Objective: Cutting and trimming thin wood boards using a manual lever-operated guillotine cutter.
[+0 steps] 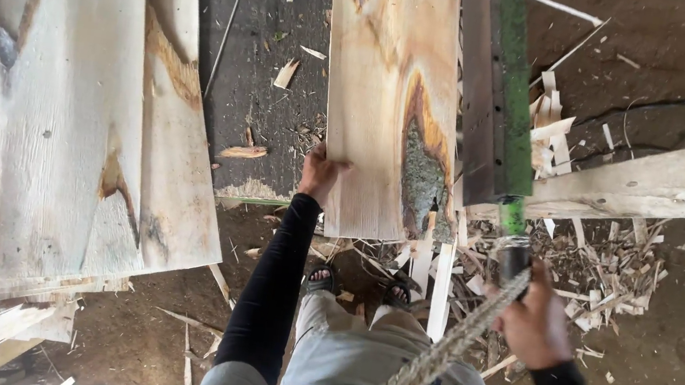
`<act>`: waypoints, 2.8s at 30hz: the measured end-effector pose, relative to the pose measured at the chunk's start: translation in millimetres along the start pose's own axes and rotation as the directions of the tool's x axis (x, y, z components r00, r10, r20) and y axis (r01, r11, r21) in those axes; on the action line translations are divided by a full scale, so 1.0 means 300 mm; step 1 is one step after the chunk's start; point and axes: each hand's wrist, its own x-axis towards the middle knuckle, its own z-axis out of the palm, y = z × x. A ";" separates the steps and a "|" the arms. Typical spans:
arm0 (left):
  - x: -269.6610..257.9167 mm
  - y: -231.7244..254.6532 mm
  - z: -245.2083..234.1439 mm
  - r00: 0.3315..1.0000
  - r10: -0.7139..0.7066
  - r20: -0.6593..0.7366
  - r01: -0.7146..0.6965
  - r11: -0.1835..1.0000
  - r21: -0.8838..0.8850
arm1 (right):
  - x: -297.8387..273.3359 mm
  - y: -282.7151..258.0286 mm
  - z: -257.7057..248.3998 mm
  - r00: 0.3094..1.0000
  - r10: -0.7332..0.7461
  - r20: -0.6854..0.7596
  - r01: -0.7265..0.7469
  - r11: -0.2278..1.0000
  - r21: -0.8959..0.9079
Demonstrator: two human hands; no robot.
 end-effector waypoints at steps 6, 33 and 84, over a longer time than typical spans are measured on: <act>-0.128 0.147 0.041 0.997 -0.059 -0.041 0.060 0.998 0.028 | 0.290 0.436 0.363 0.998 -0.048 -0.032 0.043 0.986 -0.159; -0.401 -0.041 0.278 0.931 0.360 0.063 -0.145 0.204 0.968 | 0.084 0.104 0.039 0.970 -0.238 -0.053 0.243 0.949 0.200; -0.327 -0.177 -0.305 0.953 0.301 0.034 -0.269 0.892 -0.362 | 0.381 0.318 0.554 0.906 -0.232 0.354 -0.101 0.693 0.714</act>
